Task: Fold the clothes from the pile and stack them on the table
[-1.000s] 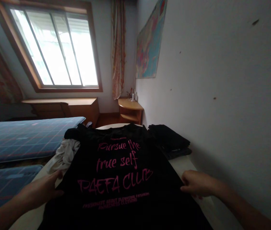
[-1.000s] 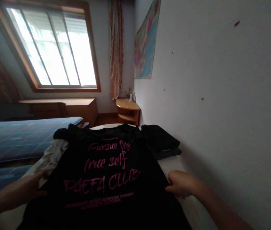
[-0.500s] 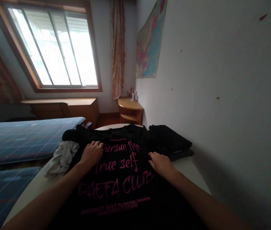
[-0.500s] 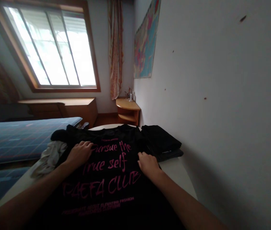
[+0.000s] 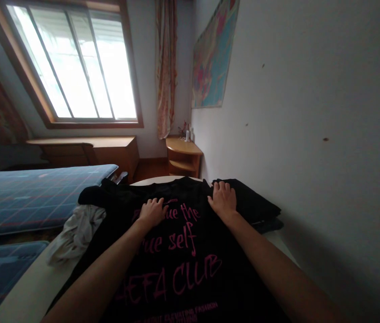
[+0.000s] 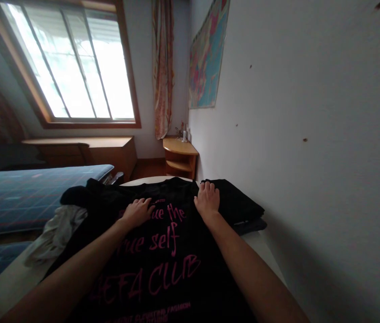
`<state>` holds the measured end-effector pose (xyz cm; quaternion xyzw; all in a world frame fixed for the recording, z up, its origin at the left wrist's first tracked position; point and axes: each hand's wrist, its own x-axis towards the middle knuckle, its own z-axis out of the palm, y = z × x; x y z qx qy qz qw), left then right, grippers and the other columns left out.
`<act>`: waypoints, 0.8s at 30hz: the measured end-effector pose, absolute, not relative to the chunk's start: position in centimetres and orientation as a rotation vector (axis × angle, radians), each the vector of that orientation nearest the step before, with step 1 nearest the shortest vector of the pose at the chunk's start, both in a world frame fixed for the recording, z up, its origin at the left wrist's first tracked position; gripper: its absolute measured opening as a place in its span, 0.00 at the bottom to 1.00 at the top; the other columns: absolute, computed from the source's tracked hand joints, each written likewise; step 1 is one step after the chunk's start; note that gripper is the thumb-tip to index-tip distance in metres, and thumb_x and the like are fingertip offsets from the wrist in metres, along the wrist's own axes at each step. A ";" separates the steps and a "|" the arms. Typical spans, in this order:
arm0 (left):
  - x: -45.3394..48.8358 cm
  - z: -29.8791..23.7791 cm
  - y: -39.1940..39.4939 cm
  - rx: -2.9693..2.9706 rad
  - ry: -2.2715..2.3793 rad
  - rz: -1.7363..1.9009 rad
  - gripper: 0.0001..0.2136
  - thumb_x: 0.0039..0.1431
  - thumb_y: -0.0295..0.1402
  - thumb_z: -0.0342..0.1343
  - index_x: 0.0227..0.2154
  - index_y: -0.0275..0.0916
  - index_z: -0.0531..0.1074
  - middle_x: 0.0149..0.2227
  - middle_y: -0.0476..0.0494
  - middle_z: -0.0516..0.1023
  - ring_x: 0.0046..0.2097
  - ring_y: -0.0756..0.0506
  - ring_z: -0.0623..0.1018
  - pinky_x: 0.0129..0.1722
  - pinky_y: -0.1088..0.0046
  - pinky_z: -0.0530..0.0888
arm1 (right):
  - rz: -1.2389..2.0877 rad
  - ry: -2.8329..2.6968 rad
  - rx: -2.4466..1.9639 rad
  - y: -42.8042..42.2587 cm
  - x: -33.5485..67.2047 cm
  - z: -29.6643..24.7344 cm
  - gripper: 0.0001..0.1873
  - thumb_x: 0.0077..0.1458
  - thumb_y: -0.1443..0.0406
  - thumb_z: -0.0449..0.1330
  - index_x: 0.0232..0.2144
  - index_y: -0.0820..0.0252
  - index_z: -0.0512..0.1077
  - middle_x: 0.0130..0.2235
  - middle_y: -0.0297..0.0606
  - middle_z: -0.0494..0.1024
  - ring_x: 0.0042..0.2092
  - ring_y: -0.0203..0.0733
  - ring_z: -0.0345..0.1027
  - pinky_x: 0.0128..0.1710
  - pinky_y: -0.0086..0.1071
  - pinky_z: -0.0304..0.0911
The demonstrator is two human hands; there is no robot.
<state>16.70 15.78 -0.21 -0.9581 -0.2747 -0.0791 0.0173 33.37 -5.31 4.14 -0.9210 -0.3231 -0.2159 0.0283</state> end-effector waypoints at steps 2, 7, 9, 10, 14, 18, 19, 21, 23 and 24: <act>17.5 -1.0 15.5 -2.966 -0.951 -0.272 0.22 0.67 0.46 0.43 0.48 0.36 0.74 0.50 0.31 0.76 0.52 0.32 0.74 0.47 0.56 0.71 | -0.614 -1.017 -2.881 -5.0 34.2 4.3 0.16 0.60 0.61 0.58 0.45 0.66 0.74 0.51 0.56 0.71 0.55 0.59 0.58 0.52 0.45 0.56; 18.2 -2.6 14.5 -2.885 -1.121 -0.466 0.20 0.65 0.41 0.46 0.51 0.33 0.71 0.56 0.27 0.70 0.57 0.31 0.70 0.53 0.53 0.68 | -0.432 -0.936 -2.858 -4.5 35.9 5.1 0.17 0.62 0.62 0.52 0.43 0.67 0.76 0.45 0.55 0.77 0.51 0.57 0.67 0.50 0.46 0.58; 18.0 -3.1 14.4 -2.894 -1.058 -0.622 0.19 0.63 0.37 0.49 0.53 0.34 0.71 0.60 0.29 0.68 0.60 0.33 0.67 0.57 0.56 0.66 | -0.329 -0.761 -2.829 -4.5 37.0 6.0 0.20 0.63 0.60 0.49 0.45 0.67 0.75 0.43 0.55 0.79 0.47 0.56 0.72 0.48 0.45 0.60; 18.0 -3.3 14.5 -2.907 -1.008 -0.693 0.19 0.62 0.36 0.50 0.53 0.34 0.71 0.61 0.30 0.67 0.61 0.34 0.66 0.59 0.58 0.65 | -0.280 -0.678 -2.792 -4.6 37.6 6.6 0.21 0.63 0.59 0.48 0.46 0.67 0.74 0.43 0.55 0.79 0.46 0.56 0.73 0.47 0.44 0.61; 17.8 -3.8 14.8 -2.935 -0.928 -0.805 0.20 0.60 0.33 0.51 0.55 0.34 0.72 0.64 0.31 0.65 0.65 0.35 0.63 0.63 0.59 0.62 | -0.105 -0.614 -2.583 -5.2 40.2 8.6 0.21 0.62 0.58 0.50 0.44 0.68 0.75 0.46 0.56 0.78 0.48 0.53 0.72 0.45 0.37 0.63; 17.9 -4.0 15.0 -2.948 -0.948 -0.787 0.22 0.59 0.34 0.52 0.56 0.34 0.71 0.66 0.31 0.62 0.66 0.35 0.63 0.63 0.58 0.63 | 0.079 -0.816 -2.463 -6.0 41.1 9.3 0.13 0.58 0.63 0.53 0.38 0.66 0.74 0.37 0.44 0.80 0.39 0.42 0.73 0.37 0.29 0.63; 18.0 -4.0 15.0 -2.949 -0.952 -0.781 0.22 0.59 0.34 0.52 0.56 0.35 0.71 0.66 0.32 0.63 0.66 0.35 0.63 0.62 0.58 0.63 | 0.121 -0.865 -2.437 -6.1 40.9 9.3 0.11 0.57 0.65 0.54 0.37 0.65 0.74 0.35 0.41 0.79 0.37 0.41 0.72 0.35 0.28 0.62; 18.0 -4.1 15.0 -2.944 -0.967 -0.779 0.22 0.60 0.35 0.52 0.56 0.35 0.71 0.65 0.32 0.63 0.65 0.35 0.63 0.62 0.58 0.64 | 0.178 -0.965 -2.386 -6.1 40.3 9.0 0.07 0.52 0.70 0.56 0.34 0.64 0.73 0.35 0.37 0.79 0.37 0.39 0.72 0.35 0.26 0.62; 18.0 -4.1 15.0 -2.948 -0.971 -0.777 0.22 0.60 0.35 0.52 0.57 0.36 0.71 0.65 0.33 0.64 0.65 0.35 0.64 0.62 0.57 0.64 | 0.230 -1.137 -2.330 -5.9 39.3 8.4 0.07 0.47 0.73 0.57 0.30 0.62 0.71 0.38 0.36 0.79 0.42 0.40 0.72 0.40 0.26 0.62; 18.0 -4.1 15.1 -2.953 -0.968 -0.776 0.22 0.60 0.35 0.52 0.57 0.36 0.71 0.66 0.34 0.63 0.65 0.35 0.63 0.62 0.57 0.64 | 0.261 -1.245 -2.304 -5.7 38.6 8.0 0.07 0.45 0.75 0.57 0.28 0.61 0.71 0.40 0.37 0.79 0.44 0.41 0.71 0.42 0.27 0.62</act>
